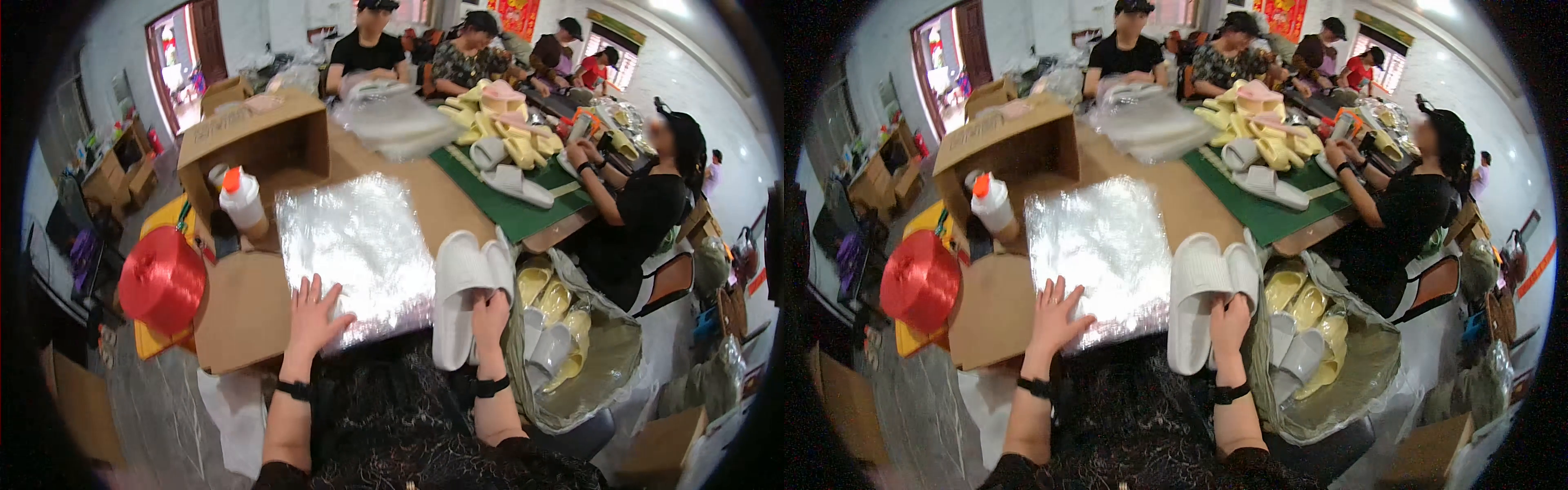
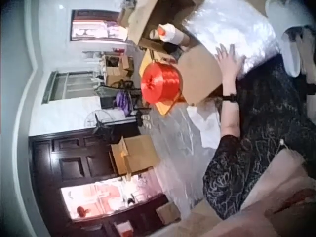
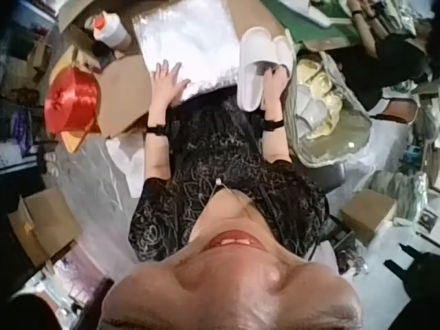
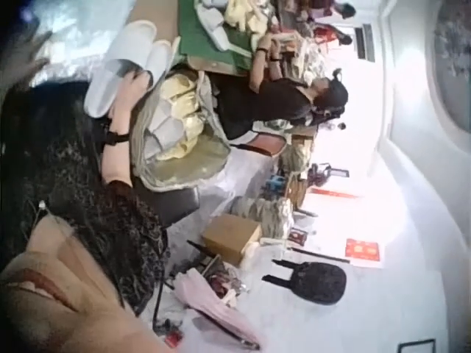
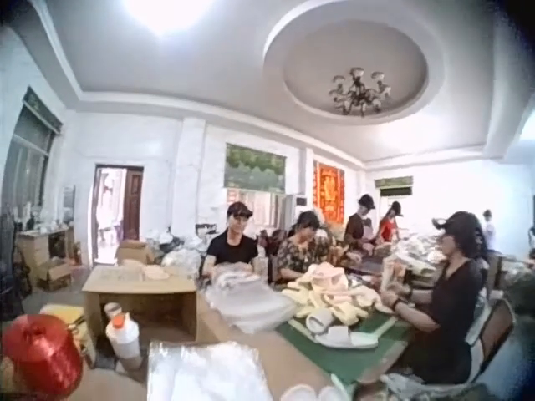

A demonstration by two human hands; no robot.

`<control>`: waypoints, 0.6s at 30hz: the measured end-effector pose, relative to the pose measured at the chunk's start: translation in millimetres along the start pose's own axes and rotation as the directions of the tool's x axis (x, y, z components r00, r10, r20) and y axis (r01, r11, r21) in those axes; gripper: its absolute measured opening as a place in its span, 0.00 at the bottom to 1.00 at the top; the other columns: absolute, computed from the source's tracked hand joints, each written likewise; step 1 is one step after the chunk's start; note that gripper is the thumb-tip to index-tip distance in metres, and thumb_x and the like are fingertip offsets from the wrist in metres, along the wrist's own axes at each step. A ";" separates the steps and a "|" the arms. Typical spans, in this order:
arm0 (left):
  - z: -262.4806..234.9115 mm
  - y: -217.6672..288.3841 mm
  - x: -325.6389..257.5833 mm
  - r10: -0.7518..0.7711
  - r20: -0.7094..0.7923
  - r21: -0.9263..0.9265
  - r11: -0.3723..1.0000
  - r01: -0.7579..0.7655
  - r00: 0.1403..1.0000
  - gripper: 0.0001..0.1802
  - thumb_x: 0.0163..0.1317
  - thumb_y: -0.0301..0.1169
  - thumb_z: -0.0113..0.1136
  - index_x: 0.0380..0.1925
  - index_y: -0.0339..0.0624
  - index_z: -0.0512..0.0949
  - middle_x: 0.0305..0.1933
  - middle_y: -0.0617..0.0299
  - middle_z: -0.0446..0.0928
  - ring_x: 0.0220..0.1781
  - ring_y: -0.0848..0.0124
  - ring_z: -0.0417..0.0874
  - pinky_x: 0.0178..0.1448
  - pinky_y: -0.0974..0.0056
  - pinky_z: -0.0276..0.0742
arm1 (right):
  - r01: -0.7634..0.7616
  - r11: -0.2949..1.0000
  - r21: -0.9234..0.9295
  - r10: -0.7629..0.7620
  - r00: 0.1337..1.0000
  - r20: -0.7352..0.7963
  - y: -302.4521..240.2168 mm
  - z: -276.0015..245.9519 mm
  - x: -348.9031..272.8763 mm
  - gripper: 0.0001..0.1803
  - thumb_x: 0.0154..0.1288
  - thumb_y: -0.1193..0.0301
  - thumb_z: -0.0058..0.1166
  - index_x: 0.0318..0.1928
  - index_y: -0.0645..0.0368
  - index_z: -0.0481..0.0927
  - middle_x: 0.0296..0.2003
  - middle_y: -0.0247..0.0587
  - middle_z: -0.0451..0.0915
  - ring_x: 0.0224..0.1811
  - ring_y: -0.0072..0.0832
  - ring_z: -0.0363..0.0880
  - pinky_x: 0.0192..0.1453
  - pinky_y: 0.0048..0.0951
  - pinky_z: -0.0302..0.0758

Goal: The recorder is packing white foam slippers into individual plastic bags and placing them in a box.

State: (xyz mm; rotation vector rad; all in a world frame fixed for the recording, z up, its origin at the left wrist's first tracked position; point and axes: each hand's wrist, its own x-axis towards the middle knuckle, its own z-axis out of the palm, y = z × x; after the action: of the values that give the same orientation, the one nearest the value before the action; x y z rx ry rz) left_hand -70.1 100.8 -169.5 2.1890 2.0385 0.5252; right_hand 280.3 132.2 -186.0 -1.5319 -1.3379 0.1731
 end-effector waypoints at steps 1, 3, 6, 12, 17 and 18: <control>0.6 1.1 0.1 0.010 -0.037 -0.007 1.000 -0.010 0.999 0.40 0.58 0.59 0.63 0.68 0.58 0.72 0.78 0.42 0.55 0.81 0.44 0.49 0.80 0.41 0.42 | -0.036 0.997 0.065 0.036 0.999 0.000 2.8 -5.0 -1.8 0.11 0.65 0.70 0.57 0.36 0.68 0.74 0.34 0.59 0.76 0.38 0.57 0.75 0.45 0.46 0.72; -4.1 14.6 4.8 -0.018 -0.027 0.052 0.998 0.019 0.999 0.39 0.58 0.59 0.63 0.68 0.56 0.72 0.77 0.43 0.58 0.80 0.45 0.51 0.80 0.39 0.42 | 0.012 0.996 0.086 -0.007 0.998 -0.058 13.7 -12.9 1.7 0.09 0.64 0.74 0.56 0.38 0.69 0.74 0.34 0.57 0.77 0.36 0.53 0.76 0.44 0.41 0.73; -2.8 15.9 6.4 0.054 -0.070 0.056 0.997 -0.050 0.996 0.38 0.59 0.56 0.63 0.66 0.49 0.72 0.75 0.44 0.62 0.79 0.47 0.54 0.80 0.39 0.43 | -0.010 0.973 0.231 0.014 1.000 -0.017 13.1 -29.1 -2.8 0.06 0.66 0.77 0.54 0.41 0.68 0.76 0.32 0.45 0.78 0.35 0.32 0.75 0.42 0.33 0.72; -4.0 21.9 5.6 0.125 -0.109 -0.021 0.992 -0.128 0.986 0.30 0.62 0.47 0.64 0.63 0.51 0.76 0.70 0.46 0.70 0.73 0.46 0.66 0.75 0.51 0.64 | -0.051 0.913 0.405 0.005 0.993 0.114 31.3 -33.7 -16.6 0.11 0.72 0.73 0.53 0.48 0.69 0.76 0.34 0.41 0.79 0.35 0.27 0.76 0.42 0.28 0.73; -0.3 19.2 5.6 0.189 -0.223 -0.083 0.974 -0.212 0.956 0.18 0.62 0.37 0.63 0.52 0.49 0.82 0.63 0.48 0.76 0.64 0.45 0.76 0.64 0.50 0.74 | -0.038 0.880 0.473 -0.057 0.981 0.186 10.7 -34.8 -32.4 0.13 0.69 0.75 0.53 0.51 0.70 0.76 0.41 0.45 0.80 0.43 0.31 0.80 0.48 0.29 0.74; -5.6 20.5 6.4 0.180 -0.179 -0.117 0.972 -0.202 0.967 0.17 0.63 0.36 0.62 0.51 0.49 0.83 0.62 0.51 0.77 0.62 0.47 0.77 0.64 0.51 0.75 | 0.058 0.898 0.436 -0.148 0.973 0.176 -2.1 -35.7 -31.4 0.15 0.67 0.75 0.54 0.51 0.70 0.76 0.42 0.48 0.80 0.45 0.37 0.81 0.49 0.31 0.74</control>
State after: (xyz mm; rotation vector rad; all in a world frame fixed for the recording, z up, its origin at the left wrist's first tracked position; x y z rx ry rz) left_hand -52.2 104.2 -156.8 2.3439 1.8119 0.8689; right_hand 291.6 86.1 -184.1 -1.0871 -1.4254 0.5363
